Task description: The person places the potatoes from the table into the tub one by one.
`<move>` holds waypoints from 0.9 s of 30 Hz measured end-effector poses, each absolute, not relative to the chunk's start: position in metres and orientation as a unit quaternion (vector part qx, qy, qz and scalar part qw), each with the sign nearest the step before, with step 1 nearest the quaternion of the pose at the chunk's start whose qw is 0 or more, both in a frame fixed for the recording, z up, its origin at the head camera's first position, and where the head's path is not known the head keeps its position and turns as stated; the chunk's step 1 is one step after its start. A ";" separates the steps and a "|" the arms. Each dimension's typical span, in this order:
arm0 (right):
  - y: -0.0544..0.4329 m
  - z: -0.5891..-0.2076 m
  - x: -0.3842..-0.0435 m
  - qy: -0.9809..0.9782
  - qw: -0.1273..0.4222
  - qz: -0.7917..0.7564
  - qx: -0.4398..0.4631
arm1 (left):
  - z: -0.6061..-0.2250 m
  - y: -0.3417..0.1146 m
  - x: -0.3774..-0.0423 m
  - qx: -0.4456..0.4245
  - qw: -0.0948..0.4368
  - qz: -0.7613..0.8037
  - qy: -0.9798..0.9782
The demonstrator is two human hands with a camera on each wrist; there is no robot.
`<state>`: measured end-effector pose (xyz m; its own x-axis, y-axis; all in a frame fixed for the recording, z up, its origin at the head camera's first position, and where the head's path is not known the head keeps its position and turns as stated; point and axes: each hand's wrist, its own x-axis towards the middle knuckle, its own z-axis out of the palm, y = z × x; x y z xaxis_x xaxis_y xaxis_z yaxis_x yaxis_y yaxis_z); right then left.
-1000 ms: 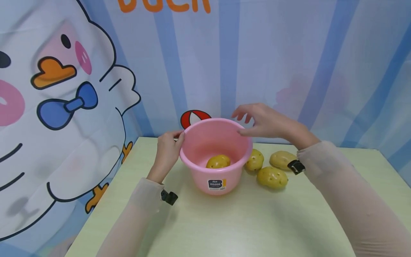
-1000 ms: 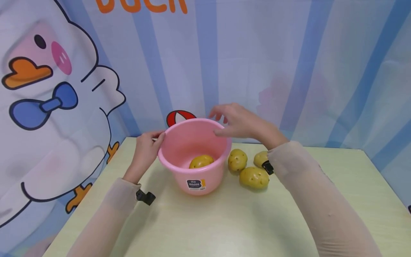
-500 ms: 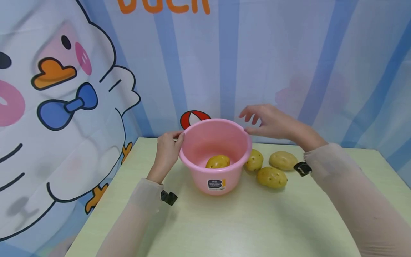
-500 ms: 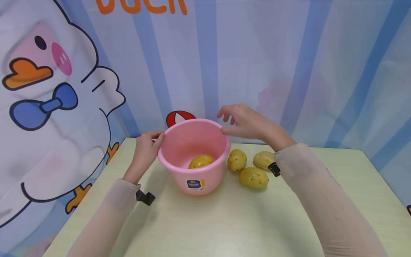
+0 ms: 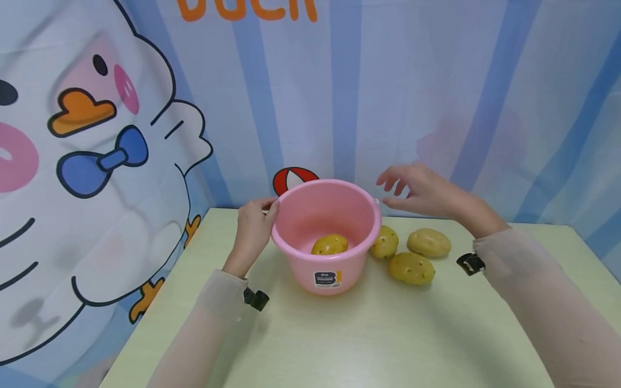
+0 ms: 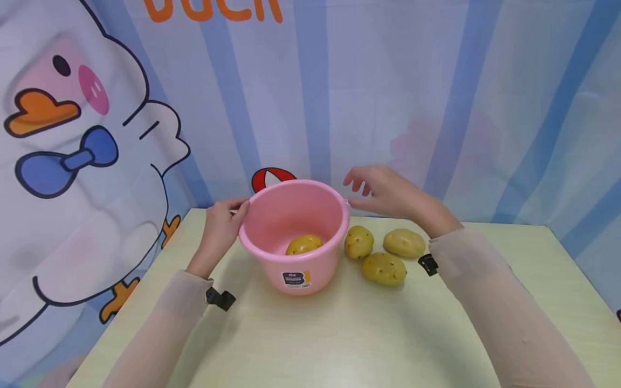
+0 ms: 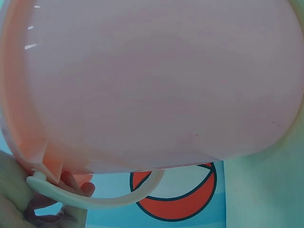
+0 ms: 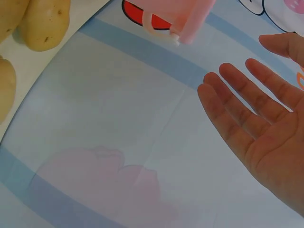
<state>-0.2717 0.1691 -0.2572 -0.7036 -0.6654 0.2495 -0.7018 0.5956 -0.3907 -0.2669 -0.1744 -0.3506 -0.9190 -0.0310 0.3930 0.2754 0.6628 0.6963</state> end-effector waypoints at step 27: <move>0.216 -0.303 -0.268 -0.906 -0.010 0.264 0.332 | -0.351 -0.175 -0.266 -0.067 0.185 -0.411 -0.890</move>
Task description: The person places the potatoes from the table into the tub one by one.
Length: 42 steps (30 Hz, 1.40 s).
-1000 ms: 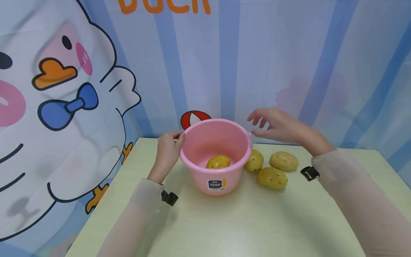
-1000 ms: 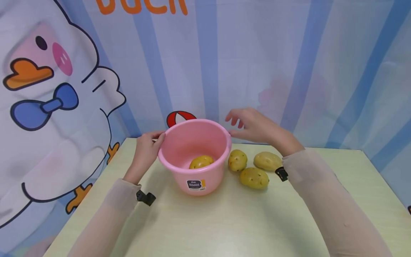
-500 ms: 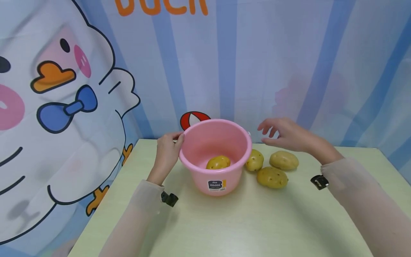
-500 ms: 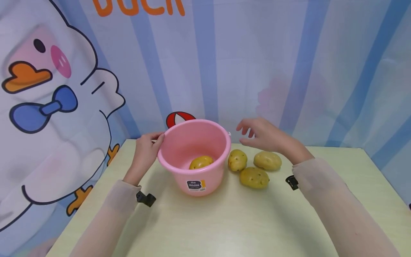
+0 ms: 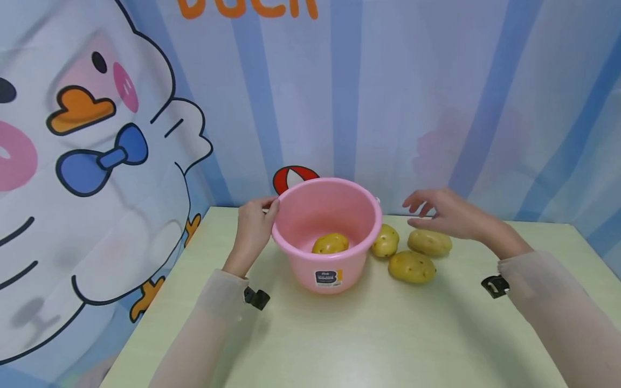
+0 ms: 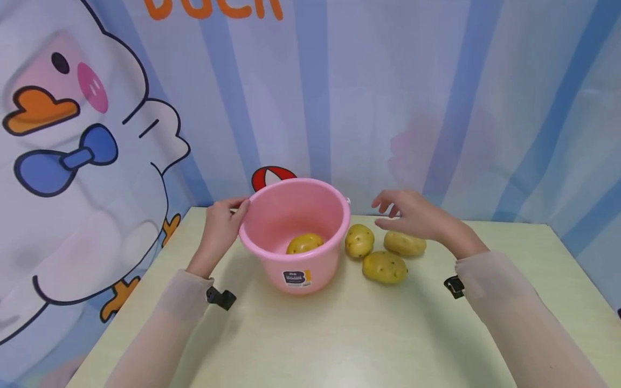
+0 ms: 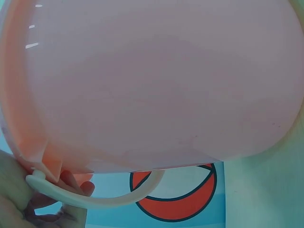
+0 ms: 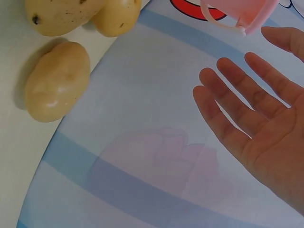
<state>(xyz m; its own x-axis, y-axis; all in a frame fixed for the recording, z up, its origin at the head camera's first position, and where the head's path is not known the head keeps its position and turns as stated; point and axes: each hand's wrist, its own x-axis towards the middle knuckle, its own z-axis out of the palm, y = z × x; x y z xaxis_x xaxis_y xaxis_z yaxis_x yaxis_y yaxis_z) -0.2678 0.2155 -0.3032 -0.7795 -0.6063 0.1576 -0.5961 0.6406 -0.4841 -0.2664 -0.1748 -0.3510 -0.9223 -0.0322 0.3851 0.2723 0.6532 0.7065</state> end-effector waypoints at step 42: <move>0.234 -0.371 -0.259 0.901 0.087 -0.288 -0.314 | -0.352 -0.175 -0.266 -0.060 0.175 -0.423 -0.887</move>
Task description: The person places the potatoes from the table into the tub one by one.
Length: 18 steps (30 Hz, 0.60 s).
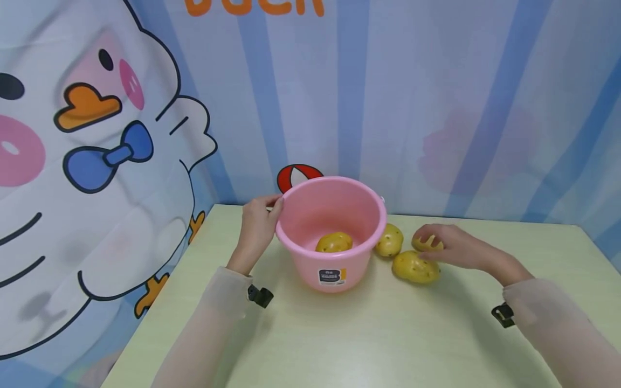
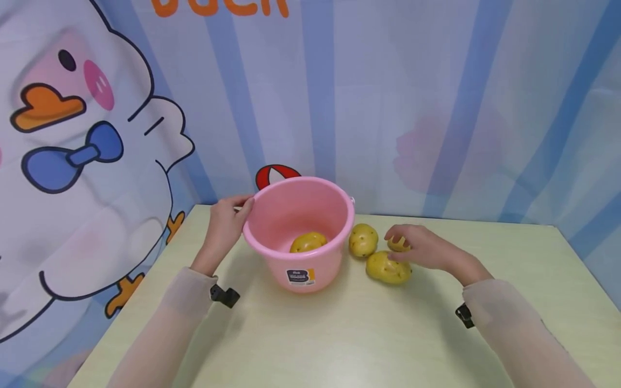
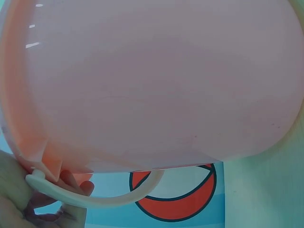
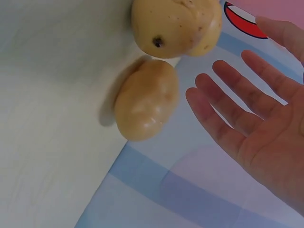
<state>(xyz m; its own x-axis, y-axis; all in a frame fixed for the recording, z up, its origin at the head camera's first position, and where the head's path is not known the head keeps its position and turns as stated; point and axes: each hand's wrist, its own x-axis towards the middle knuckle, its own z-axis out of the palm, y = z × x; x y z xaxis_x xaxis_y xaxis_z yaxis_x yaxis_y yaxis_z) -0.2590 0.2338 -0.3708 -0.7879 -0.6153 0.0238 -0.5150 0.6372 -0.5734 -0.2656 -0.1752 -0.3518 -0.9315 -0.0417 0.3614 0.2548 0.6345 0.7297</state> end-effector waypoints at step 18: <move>0.222 -0.396 -0.262 0.915 0.057 -0.237 -0.320 | -0.351 -0.176 -0.265 -0.064 0.183 -0.423 -0.885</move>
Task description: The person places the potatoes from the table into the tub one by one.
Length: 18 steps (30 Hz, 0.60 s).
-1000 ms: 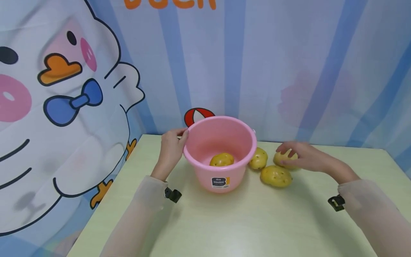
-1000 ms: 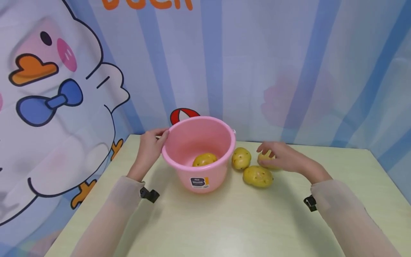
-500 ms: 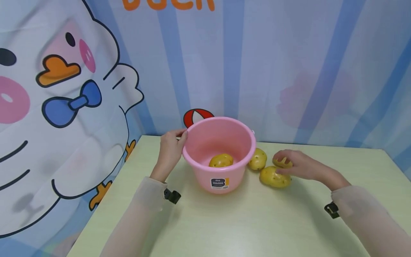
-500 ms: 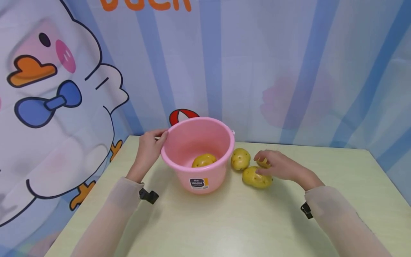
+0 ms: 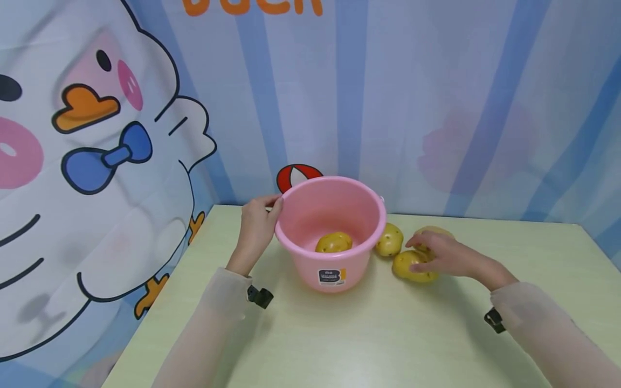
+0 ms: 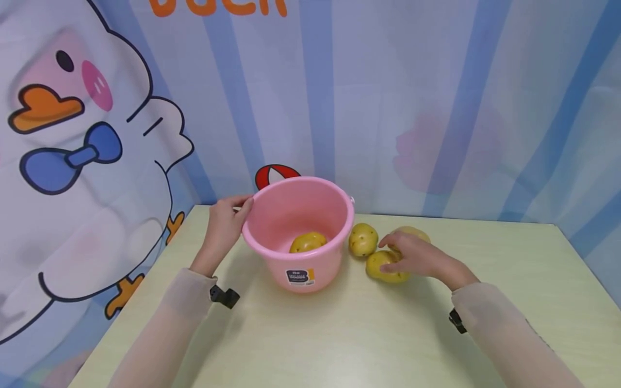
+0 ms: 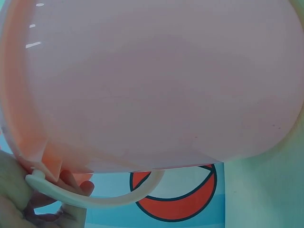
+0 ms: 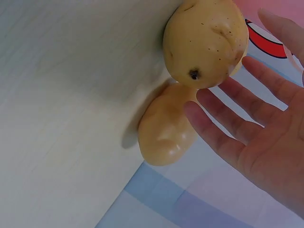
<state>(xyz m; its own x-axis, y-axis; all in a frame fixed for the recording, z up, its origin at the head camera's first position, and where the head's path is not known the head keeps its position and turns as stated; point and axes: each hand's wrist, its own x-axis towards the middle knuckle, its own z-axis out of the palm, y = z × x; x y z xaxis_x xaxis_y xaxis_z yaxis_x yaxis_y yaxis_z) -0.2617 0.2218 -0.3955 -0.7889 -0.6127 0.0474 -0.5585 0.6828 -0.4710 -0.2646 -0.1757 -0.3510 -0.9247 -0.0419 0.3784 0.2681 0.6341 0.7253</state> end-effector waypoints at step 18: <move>0.221 -0.411 -0.267 0.907 0.052 -0.242 -0.340 | -0.352 -0.176 -0.266 -0.062 0.189 -0.418 -0.886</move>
